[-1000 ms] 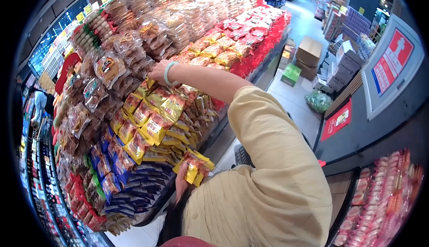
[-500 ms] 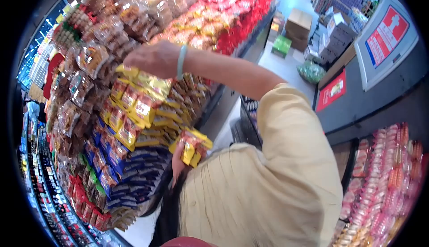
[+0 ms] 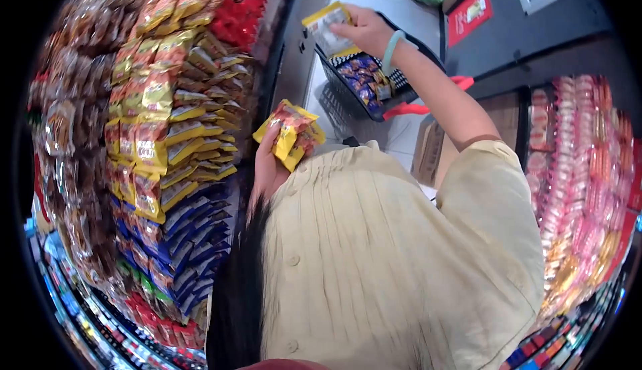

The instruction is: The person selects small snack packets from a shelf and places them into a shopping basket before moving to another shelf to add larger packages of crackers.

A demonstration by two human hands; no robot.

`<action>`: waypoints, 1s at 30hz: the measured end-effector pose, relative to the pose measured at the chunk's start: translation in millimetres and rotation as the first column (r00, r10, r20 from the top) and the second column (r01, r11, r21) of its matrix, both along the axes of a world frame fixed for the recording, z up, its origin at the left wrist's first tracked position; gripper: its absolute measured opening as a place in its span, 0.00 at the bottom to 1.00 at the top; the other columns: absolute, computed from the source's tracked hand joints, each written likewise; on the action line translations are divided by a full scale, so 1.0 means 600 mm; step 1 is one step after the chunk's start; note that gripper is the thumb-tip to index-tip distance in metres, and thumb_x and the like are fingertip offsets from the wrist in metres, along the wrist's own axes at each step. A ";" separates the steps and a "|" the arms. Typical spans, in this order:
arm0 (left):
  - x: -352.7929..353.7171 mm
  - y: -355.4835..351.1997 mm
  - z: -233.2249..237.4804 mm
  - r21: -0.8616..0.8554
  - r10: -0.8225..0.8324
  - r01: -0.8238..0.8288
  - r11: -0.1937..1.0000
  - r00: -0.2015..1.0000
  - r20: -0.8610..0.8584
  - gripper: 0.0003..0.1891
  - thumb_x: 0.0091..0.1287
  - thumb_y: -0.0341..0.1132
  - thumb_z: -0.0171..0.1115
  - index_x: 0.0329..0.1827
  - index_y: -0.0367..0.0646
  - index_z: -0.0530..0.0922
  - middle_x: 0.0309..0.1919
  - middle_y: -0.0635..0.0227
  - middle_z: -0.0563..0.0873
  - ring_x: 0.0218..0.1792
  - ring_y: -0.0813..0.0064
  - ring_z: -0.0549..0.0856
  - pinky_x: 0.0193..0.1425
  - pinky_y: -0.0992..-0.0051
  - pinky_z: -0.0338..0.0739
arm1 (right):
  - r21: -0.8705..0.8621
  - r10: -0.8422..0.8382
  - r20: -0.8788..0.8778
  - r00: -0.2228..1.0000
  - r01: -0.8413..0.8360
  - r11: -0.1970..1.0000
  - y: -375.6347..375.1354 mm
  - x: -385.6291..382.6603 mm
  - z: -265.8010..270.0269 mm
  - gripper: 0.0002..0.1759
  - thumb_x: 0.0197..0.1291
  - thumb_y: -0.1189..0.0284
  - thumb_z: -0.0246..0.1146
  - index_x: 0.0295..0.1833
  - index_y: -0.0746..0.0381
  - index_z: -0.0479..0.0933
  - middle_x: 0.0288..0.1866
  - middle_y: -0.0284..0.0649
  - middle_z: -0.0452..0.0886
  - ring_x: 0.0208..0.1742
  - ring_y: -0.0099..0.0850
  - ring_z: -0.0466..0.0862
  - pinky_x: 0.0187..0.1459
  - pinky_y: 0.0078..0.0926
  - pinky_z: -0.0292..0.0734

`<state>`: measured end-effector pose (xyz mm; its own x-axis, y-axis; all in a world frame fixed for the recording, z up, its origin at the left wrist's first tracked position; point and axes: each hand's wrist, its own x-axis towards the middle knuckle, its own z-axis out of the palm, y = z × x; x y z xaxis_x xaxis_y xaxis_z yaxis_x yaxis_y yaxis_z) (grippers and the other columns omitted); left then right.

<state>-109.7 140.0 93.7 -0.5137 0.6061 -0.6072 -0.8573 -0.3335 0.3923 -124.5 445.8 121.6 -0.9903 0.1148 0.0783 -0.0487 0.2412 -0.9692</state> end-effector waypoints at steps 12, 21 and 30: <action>-0.124 0.276 -0.263 -0.076 -0.367 0.363 0.929 0.930 -0.035 0.21 0.67 0.46 0.57 0.60 0.48 0.70 0.49 0.60 0.81 0.42 0.62 0.84 0.42 0.59 0.83 | -0.084 -0.342 0.685 0.643 0.537 0.839 0.119 0.000 -0.392 0.17 0.57 0.75 0.61 0.53 0.66 0.75 0.46 0.46 0.82 0.45 0.38 0.83 0.46 0.34 0.79; -0.148 0.413 -0.359 -0.117 -0.375 0.392 0.912 0.916 0.143 0.23 0.68 0.43 0.55 0.62 0.43 0.67 0.51 0.59 0.81 0.48 0.60 0.84 0.45 0.60 0.83 | -0.065 -0.333 0.912 0.238 0.887 0.457 0.295 -0.033 -0.786 0.17 0.59 0.76 0.57 0.54 0.67 0.72 0.47 0.50 0.80 0.44 0.47 0.83 0.36 0.55 0.82; -0.206 0.522 -0.497 -0.208 -0.403 0.439 0.874 0.895 0.193 0.21 0.69 0.43 0.53 0.60 0.40 0.68 0.49 0.58 0.82 0.43 0.61 0.85 0.42 0.62 0.83 | -0.216 -0.393 0.881 0.265 0.962 0.164 0.382 -0.095 -0.851 0.14 0.65 0.69 0.53 0.50 0.69 0.74 0.35 0.46 0.83 0.27 0.35 0.84 0.27 0.29 0.83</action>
<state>-233.5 453.1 -204.4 -0.1418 0.5724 -0.8077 -0.9467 0.1601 0.2796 -181.2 674.9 -389.0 -0.1564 0.4788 -0.8639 0.2771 -0.8183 -0.5036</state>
